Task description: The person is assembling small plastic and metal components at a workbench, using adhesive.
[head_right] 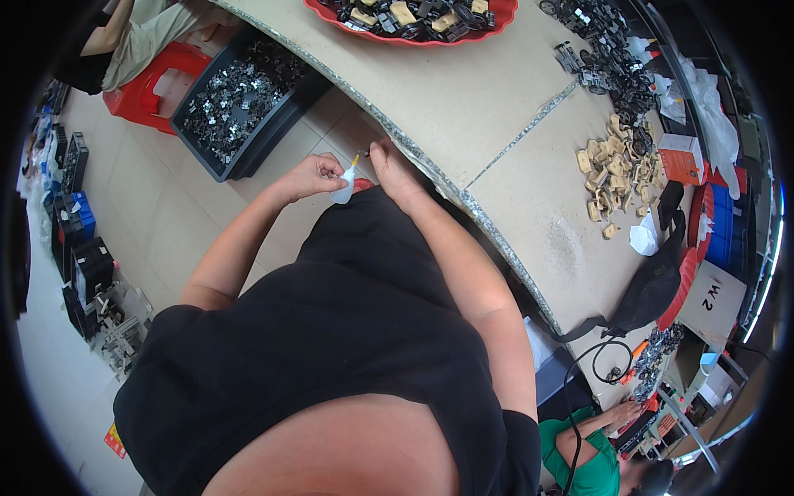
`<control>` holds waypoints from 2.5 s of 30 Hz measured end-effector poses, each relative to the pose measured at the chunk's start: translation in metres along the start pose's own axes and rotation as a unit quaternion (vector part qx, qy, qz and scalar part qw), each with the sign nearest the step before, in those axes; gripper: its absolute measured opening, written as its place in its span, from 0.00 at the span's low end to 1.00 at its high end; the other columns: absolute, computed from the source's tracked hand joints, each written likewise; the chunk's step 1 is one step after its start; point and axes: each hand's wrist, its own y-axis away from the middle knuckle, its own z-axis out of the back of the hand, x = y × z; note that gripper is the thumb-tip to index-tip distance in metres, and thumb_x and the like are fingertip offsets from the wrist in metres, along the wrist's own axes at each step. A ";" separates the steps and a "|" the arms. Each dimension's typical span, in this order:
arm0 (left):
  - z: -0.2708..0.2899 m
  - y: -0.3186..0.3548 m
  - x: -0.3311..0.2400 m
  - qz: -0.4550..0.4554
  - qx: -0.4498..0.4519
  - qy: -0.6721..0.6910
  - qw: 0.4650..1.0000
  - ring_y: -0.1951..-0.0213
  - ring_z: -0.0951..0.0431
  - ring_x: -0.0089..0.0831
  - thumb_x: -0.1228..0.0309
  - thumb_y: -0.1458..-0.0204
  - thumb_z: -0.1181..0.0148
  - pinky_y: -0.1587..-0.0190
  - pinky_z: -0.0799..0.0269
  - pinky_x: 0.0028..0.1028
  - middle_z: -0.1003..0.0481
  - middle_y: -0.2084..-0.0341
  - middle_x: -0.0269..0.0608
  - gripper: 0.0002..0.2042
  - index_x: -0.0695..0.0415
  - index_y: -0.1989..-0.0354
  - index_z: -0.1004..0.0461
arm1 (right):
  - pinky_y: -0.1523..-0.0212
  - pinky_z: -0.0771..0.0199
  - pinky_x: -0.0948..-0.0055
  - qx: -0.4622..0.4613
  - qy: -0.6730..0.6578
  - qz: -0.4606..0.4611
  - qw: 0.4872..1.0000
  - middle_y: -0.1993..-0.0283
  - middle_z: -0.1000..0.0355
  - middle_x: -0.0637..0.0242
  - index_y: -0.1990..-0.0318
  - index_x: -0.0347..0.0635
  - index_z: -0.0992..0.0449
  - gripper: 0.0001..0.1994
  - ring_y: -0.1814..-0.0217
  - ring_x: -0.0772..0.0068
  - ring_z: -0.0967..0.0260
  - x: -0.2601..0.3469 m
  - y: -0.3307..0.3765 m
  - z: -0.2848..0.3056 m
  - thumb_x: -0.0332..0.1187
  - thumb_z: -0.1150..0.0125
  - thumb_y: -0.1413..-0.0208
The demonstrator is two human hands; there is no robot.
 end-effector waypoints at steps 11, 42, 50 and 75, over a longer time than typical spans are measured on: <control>0.000 0.000 0.001 0.014 0.006 0.009 1.000 0.69 0.31 0.21 0.70 0.59 0.35 0.65 0.35 0.20 0.33 0.71 0.34 0.10 0.64 0.74 0.26 | 0.62 0.35 0.65 0.010 -0.029 -0.007 1.000 0.70 0.31 0.54 0.66 0.39 0.33 0.20 0.65 0.56 0.32 0.001 0.002 -0.001 0.49 0.60 0.45; 0.001 0.000 0.002 -0.015 -0.011 -0.040 0.999 0.69 0.31 0.23 0.70 0.61 0.34 0.65 0.35 0.21 0.34 0.70 0.35 0.10 0.63 0.74 0.25 | 0.52 0.40 0.65 0.093 -0.024 -0.050 0.994 0.62 0.34 0.47 0.60 0.33 0.37 0.23 0.56 0.52 0.35 0.015 0.004 0.009 0.49 0.64 0.42; 0.002 -0.001 0.001 -0.026 -0.019 -0.076 0.997 0.69 0.31 0.23 0.69 0.61 0.35 0.65 0.35 0.21 0.34 0.70 0.35 0.10 0.63 0.74 0.25 | 0.51 0.41 0.65 0.099 -0.003 -0.048 0.994 0.61 0.34 0.44 0.59 0.32 0.37 0.23 0.55 0.49 0.36 0.013 0.004 0.009 0.49 0.66 0.42; 0.003 -0.002 0.007 -0.025 -0.014 -0.073 0.997 0.69 0.31 0.24 0.68 0.61 0.35 0.65 0.35 0.22 0.34 0.70 0.36 0.11 0.63 0.74 0.25 | 0.48 0.43 0.66 0.121 -0.010 -0.063 0.991 0.58 0.35 0.44 0.56 0.32 0.39 0.25 0.51 0.50 0.37 0.015 0.004 0.010 0.50 0.66 0.42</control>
